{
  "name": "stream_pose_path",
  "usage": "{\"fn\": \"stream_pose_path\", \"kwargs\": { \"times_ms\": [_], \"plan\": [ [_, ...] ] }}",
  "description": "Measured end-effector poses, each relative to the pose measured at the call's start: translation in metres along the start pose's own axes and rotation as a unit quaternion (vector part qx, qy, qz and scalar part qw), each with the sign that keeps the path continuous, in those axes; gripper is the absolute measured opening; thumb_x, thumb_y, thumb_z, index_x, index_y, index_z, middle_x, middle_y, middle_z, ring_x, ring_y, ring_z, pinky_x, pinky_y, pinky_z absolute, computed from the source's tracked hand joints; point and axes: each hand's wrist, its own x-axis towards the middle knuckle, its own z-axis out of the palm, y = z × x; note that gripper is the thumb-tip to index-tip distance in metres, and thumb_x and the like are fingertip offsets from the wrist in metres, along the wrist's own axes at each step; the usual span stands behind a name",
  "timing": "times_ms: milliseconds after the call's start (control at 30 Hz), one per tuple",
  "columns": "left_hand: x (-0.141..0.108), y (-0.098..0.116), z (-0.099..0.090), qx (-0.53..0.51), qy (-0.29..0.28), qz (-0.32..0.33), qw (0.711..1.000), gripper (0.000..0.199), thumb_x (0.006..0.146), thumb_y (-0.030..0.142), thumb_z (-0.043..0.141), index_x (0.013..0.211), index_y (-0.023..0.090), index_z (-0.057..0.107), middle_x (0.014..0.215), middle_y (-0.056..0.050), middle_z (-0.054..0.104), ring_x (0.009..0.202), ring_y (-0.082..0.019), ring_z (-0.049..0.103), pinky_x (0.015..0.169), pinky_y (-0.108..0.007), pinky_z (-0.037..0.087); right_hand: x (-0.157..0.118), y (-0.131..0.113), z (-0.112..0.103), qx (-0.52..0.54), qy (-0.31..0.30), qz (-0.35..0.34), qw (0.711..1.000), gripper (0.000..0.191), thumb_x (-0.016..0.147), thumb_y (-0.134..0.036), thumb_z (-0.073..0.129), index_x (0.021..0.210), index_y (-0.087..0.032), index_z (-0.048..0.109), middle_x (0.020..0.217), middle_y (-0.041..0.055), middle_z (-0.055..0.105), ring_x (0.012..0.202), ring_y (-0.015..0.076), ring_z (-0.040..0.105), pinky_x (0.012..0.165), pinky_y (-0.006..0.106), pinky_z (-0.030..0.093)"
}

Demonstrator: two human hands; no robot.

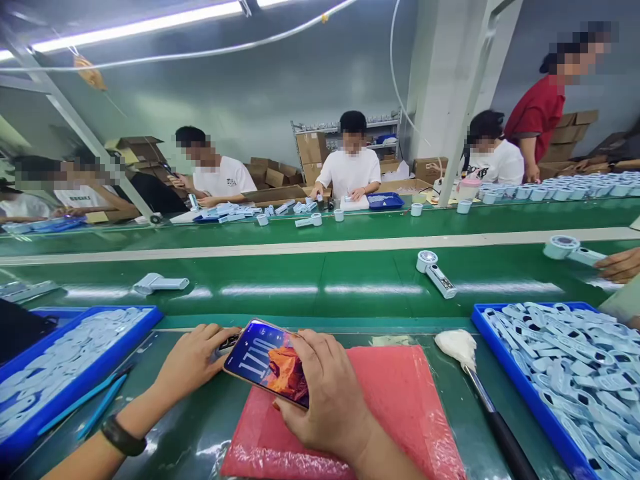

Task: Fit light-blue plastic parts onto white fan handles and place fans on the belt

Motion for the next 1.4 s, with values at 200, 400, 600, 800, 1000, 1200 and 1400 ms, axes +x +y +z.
{"fn": "stream_pose_path", "kwargs": {
  "times_ms": [200,400,600,800,1000,1200,1400],
  "plan": [
    [-0.001,0.003,-0.002,0.023,0.01,-0.003,1.0,0.044,0.092,0.054,0.062,0.128,0.029,0.066,0.107,-0.007,0.067,0.1,-0.029,0.06,0.085,-0.042,0.045,-0.007,0.001,0.014,-0.009,-0.177,0.076,0.981,0.084,0.075,-0.033,0.067,0.152,-0.017,0.039,0.145,0.0153,0.054,0.126,0.0376,0.052,0.11,0.06,0.043],
    [-0.001,0.008,-0.005,0.03,-0.001,-0.011,0.999,0.041,0.092,0.052,0.063,0.127,0.03,0.067,0.109,-0.006,0.068,0.102,-0.029,0.061,0.086,-0.042,0.046,-0.01,-0.001,0.017,0.0,-0.29,0.149,0.945,0.079,0.085,-0.048,0.065,0.154,-0.016,0.042,0.153,0.014,0.047,0.135,0.0388,0.043,0.118,0.061,0.031],
    [-0.001,0.002,0.0,0.029,0.01,-0.004,1.0,0.043,0.093,0.054,0.06,0.128,0.03,0.066,0.108,-0.007,0.067,0.101,-0.029,0.06,0.086,-0.043,0.046,-0.007,-0.002,0.015,0.012,-0.299,0.161,0.94,0.085,0.084,-0.052,0.067,0.156,-0.018,0.038,0.156,0.0121,0.043,0.14,0.0367,0.037,0.122,0.057,0.025],
    [0.0,0.0,0.001,0.001,-0.013,-0.003,1.0,0.046,0.094,0.054,0.056,0.129,0.027,0.065,0.11,-0.009,0.066,0.101,-0.029,0.058,0.088,-0.043,0.046,-0.004,-0.001,0.013,0.011,-0.284,0.16,0.945,0.087,0.081,-0.052,0.069,0.156,-0.02,0.038,0.154,0.0109,0.045,0.138,0.0366,0.037,0.121,0.057,0.024],
    [0.003,0.001,-0.004,-0.021,-0.052,-0.008,0.998,0.047,0.094,0.053,0.055,0.131,0.025,0.063,0.111,-0.009,0.065,0.106,-0.03,0.057,0.094,-0.045,0.045,-0.005,-0.001,0.013,0.005,-0.283,0.152,0.947,0.085,0.081,-0.051,0.068,0.155,-0.02,0.038,0.148,0.0119,0.051,0.13,0.0369,0.042,0.118,0.057,0.028],
    [0.001,0.0,-0.005,-0.021,-0.044,-0.002,0.999,0.046,0.094,0.058,0.054,0.122,0.024,0.066,0.109,-0.008,0.066,0.103,-0.028,0.058,0.091,-0.042,0.047,-0.005,-0.002,0.013,-0.008,-0.291,0.147,0.945,0.08,0.085,-0.052,0.065,0.153,-0.018,0.042,0.146,0.0145,0.051,0.13,0.0376,0.044,0.117,0.058,0.03],
    [0.001,0.006,-0.002,0.014,-0.016,-0.023,0.999,0.046,0.094,0.057,0.051,0.113,0.019,0.068,0.105,-0.01,0.066,0.102,-0.029,0.059,0.089,-0.042,0.048,-0.008,-0.004,0.014,-0.017,-0.285,0.144,0.948,0.078,0.086,-0.051,0.064,0.153,-0.018,0.042,0.146,0.0144,0.051,0.131,0.037,0.045,0.116,0.057,0.031]
  ]
}}
